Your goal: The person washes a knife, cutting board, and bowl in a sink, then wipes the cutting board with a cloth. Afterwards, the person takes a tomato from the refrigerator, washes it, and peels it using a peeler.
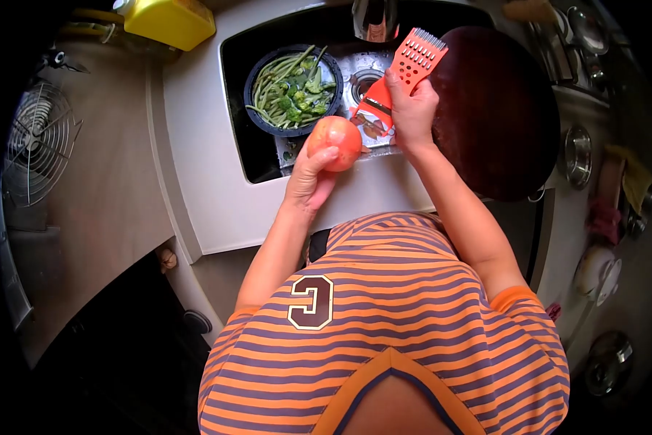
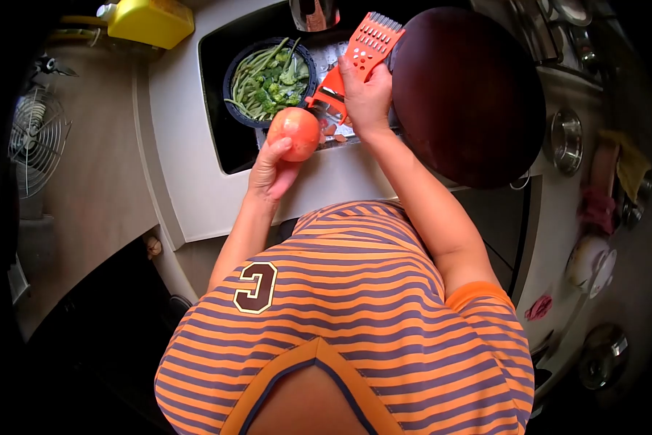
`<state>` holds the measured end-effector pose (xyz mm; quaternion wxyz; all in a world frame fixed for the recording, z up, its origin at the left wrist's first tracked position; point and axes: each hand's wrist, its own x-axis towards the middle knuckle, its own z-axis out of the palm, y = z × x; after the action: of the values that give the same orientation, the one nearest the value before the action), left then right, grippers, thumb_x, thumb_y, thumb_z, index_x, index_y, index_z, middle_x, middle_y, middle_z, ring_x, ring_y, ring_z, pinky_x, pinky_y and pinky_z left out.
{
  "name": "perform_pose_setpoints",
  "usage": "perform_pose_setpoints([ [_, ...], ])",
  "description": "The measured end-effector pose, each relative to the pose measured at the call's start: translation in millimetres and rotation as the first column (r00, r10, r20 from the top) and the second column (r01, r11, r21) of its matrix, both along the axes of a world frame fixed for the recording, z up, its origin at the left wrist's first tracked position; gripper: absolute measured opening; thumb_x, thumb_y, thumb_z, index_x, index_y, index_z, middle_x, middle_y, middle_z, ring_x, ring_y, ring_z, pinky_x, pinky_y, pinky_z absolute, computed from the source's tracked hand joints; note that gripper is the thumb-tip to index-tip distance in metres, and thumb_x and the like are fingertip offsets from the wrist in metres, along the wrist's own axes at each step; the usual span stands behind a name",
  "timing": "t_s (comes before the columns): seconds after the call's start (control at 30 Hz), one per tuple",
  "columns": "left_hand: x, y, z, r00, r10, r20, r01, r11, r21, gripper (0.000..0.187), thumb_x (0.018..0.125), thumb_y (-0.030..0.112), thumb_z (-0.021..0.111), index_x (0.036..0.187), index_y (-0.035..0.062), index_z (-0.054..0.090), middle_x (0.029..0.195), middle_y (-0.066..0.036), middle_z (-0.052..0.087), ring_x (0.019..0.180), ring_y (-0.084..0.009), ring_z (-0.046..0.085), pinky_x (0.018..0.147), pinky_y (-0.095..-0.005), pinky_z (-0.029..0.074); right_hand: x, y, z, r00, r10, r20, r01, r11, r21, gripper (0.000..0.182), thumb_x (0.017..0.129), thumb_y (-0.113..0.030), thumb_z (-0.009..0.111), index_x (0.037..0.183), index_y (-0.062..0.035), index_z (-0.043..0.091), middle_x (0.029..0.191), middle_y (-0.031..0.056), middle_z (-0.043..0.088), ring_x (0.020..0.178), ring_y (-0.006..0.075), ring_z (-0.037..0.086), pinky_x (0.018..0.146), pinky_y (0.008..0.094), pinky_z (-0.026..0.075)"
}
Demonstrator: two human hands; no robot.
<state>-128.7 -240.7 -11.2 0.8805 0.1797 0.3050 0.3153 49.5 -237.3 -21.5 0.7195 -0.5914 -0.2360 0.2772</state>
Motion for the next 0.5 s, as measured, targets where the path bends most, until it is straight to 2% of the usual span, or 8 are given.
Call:
perform_pose_setpoints([
  [0.07,12,-2,6,1.0,-0.026,0.011,0.026,1.0,0.018,0.064,0.065,0.011,0.073,0.12,0.0043,0.042,0.111,-0.008,0.053,0.103,-0.0203,0.052,0.094,-0.0343,0.042,-9,-3,12,0.962,0.02,-0.271,-0.016,1.0,0.018,0.017,0.084,-0.015,0.064,0.085,0.0005,0.057,0.077,0.0015,0.061,0.064,0.0077,0.055,0.058,0.0237,0.046],
  [0.1,17,-4,5,0.999,-0.038,0.005,0.038,0.999,0.027,0.063,0.065,0.011,0.073,0.119,0.004,0.042,0.11,-0.008,0.053,0.103,-0.0202,0.052,0.094,-0.0344,0.042,-14,-6,14,0.96,0.026,-0.278,-0.036,0.999,-0.032,0.018,0.083,-0.015,0.064,0.087,0.0003,0.057,0.079,0.0018,0.061,0.064,0.0077,0.054,0.059,0.0241,0.046],
  [0.13,20,-5,2,0.999,-0.049,-0.002,0.049,0.998,0.035,0.062,0.065,0.011,0.073,0.118,0.0037,0.042,0.11,-0.008,0.053,0.103,-0.0201,0.052,0.094,-0.0345,0.042,-23,-7,17,0.945,0.021,-0.326,-0.023,1.0,-0.001,0.019,0.083,-0.016,0.065,0.087,0.0006,0.057,0.08,0.0017,0.061,0.065,0.0075,0.055,0.06,0.024,0.046],
  [0.2,21,-4,-2,0.998,-0.06,-0.014,0.061,0.997,0.055,0.062,0.064,0.011,0.073,0.117,0.0037,0.042,0.11,-0.008,0.052,0.103,-0.0203,0.052,0.094,-0.0349,0.042,-31,-8,16,0.96,-0.003,-0.281,-0.005,1.0,-0.026,0.018,0.083,-0.015,0.065,0.086,0.0011,0.058,0.08,0.0018,0.061,0.066,0.0076,0.055,0.061,0.0241,0.046],
  [0.3,16,-6,-3,0.998,-0.07,-0.011,0.07,0.996,0.048,0.063,0.061,0.011,0.073,0.116,0.0037,0.043,0.111,-0.009,0.052,0.103,-0.0209,0.052,0.093,-0.035,0.042,-25,-7,13,0.926,0.052,-0.374,-0.094,0.991,-0.095,0.015,0.084,-0.014,0.063,0.086,-0.0009,0.056,0.08,0.0037,0.061,0.066,0.0093,0.057,0.06,0.0242,0.047],
  [0.4,0,-7,-1,0.993,-0.121,0.008,0.12,0.99,0.077,0.068,0.057,0.013,0.072,0.118,0.0032,0.042,0.11,-0.009,0.052,0.104,-0.0215,0.052,0.092,-0.0349,0.043,4,1,-30,0.994,0.007,-0.107,-0.029,0.979,-0.202,0.015,0.084,-0.013,0.063,0.086,0.0003,0.056,0.08,0.0043,0.061,0.067,0.0087,0.057,0.06,0.0244,0.048],
  [0.43,-4,-9,6,0.991,-0.129,0.028,0.125,0.987,0.098,0.069,0.057,0.014,0.072,0.118,0.003,0.042,0.11,-0.01,0.052,0.104,-0.0216,0.052,0.092,-0.0349,0.043,15,-5,-34,0.986,0.057,0.155,-0.01,0.956,-0.293,0.017,0.083,-0.013,0.063,0.087,0.0015,0.056,0.08,0.0051,0.062,0.068,0.0086,0.057,0.061,0.025,0.048],
  [0.5,-7,-6,11,0.992,-0.126,0.02,0.122,0.983,0.134,0.07,0.057,0.016,0.072,0.119,0.0029,0.042,0.109,-0.011,0.053,0.101,-0.0223,0.054,0.091,-0.0357,0.043,14,-5,-31,0.978,0.029,0.206,0.015,0.978,-0.208,0.019,0.081,-0.013,0.065,0.086,0.0033,0.057,0.08,0.0073,0.063,0.068,0.0109,0.058,0.061,0.0264,0.048],
])
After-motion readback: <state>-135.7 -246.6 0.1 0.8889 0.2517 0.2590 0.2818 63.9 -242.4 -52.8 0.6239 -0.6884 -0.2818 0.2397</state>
